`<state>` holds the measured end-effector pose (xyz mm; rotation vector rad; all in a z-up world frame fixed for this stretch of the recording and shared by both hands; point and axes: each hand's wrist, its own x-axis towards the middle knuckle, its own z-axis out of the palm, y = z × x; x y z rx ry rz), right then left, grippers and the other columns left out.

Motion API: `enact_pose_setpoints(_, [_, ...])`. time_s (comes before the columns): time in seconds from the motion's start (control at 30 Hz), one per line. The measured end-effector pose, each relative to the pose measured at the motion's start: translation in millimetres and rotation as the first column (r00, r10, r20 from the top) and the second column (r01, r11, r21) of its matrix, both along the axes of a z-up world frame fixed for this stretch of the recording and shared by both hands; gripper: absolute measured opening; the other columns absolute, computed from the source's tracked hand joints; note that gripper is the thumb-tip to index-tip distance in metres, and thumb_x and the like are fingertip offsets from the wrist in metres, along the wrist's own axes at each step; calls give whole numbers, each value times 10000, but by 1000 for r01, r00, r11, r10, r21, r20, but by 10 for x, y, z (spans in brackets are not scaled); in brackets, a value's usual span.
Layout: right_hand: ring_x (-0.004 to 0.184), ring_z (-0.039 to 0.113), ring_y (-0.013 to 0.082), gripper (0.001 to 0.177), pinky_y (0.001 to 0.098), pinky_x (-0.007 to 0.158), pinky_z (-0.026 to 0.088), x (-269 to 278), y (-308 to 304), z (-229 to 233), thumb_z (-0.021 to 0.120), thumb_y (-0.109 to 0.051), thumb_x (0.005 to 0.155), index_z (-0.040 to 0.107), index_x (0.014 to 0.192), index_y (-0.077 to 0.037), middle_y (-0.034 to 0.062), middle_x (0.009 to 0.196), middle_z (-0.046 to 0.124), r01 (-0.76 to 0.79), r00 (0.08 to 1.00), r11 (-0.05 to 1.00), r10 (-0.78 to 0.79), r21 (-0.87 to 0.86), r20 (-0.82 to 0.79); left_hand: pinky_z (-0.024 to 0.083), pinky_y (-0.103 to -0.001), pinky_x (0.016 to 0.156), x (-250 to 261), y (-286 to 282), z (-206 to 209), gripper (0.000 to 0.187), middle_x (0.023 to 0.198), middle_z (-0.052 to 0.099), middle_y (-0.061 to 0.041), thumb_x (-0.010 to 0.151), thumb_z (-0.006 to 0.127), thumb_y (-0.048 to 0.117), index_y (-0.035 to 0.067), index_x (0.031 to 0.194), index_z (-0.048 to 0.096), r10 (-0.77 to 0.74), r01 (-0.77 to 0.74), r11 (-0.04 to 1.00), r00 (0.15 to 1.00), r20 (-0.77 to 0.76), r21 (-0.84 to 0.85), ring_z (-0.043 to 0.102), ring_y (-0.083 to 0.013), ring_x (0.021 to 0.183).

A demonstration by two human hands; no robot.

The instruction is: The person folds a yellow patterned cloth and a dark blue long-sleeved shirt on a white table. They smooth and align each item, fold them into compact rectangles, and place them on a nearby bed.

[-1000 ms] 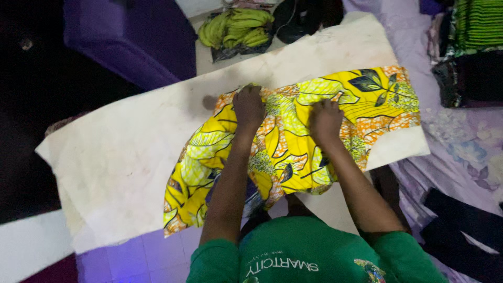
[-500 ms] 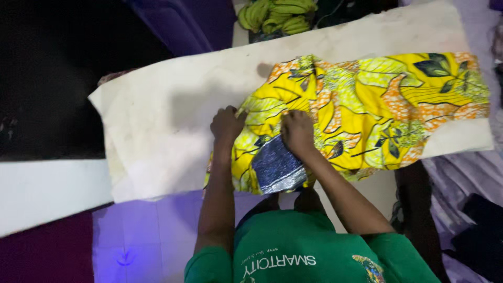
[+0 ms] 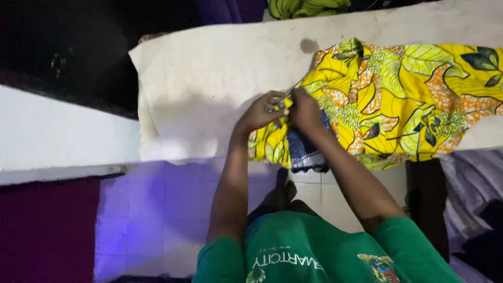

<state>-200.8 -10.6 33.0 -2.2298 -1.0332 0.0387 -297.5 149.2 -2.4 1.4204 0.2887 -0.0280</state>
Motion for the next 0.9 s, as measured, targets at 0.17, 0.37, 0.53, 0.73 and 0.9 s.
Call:
enact_pose_setpoints(0.17, [855, 711, 280, 177, 390, 762, 553, 349, -329, -65, 748, -36, 874, 689, 1038, -2, 171, 923, 723, 119, 981, 956, -71, 270, -181, 539, -428, 916, -757, 20, 293, 508, 1124, 732, -173, 822, 847, 261, 74, 1267, 688, -71, 302, 620, 941, -331, 724, 719, -299, 1043])
enact_pose_setpoints(0.37, [894, 696, 109, 165, 290, 780, 602, 660, -556, 425, 709, 65, 891, 672, 1033, -12, 28, 962, 710, 245, 874, 886, -27, 393, -485, 536, -349, 744, -1048, 477, 506, 437, 1089, 749, -87, 888, 773, 162, 33, 1289, 654, -188, 198, 977, 975, -123, 82, 642, -182, 839])
enact_pose_setpoints(0.53, [862, 681, 275, 196, 386, 771, 583, 809, 151, 592, 713, 85, 872, 660, 1057, 54, 170, 954, 682, 230, 961, 845, -274, 482, 23, 590, -302, 830, -178, 1553, 404, 583, 1158, 716, -149, 864, 810, 106, -45, 1369, 559, 179, -185, 983, 960, 217, 5, 695, -173, 970])
enact_pose_setpoints(0.73, [854, 700, 381, 161, 425, 762, 544, -127, 779, 14, 708, 7, 922, 679, 1080, -4, 194, 957, 685, 347, 926, 867, -377, 358, 13, 517, -435, 1002, 137, 1867, -565, 1110, 1375, 570, -301, 661, 958, 392, 11, 1497, 334, 428, -296, 699, 903, -49, 651, 597, -416, 1241])
enact_pose_setpoints(0.9, [992, 616, 391, 350, 494, 788, 482, -1235, 1051, -358, 699, -146, 790, 700, 1130, -61, 178, 1056, 672, 215, 969, 977, -212, -8, 126, 542, -448, 991, -272, 1506, -987, 1158, 1357, 615, -290, 694, 931, 363, 7, 1559, 248, 297, -211, 747, 954, -33, 630, 648, -433, 1206])
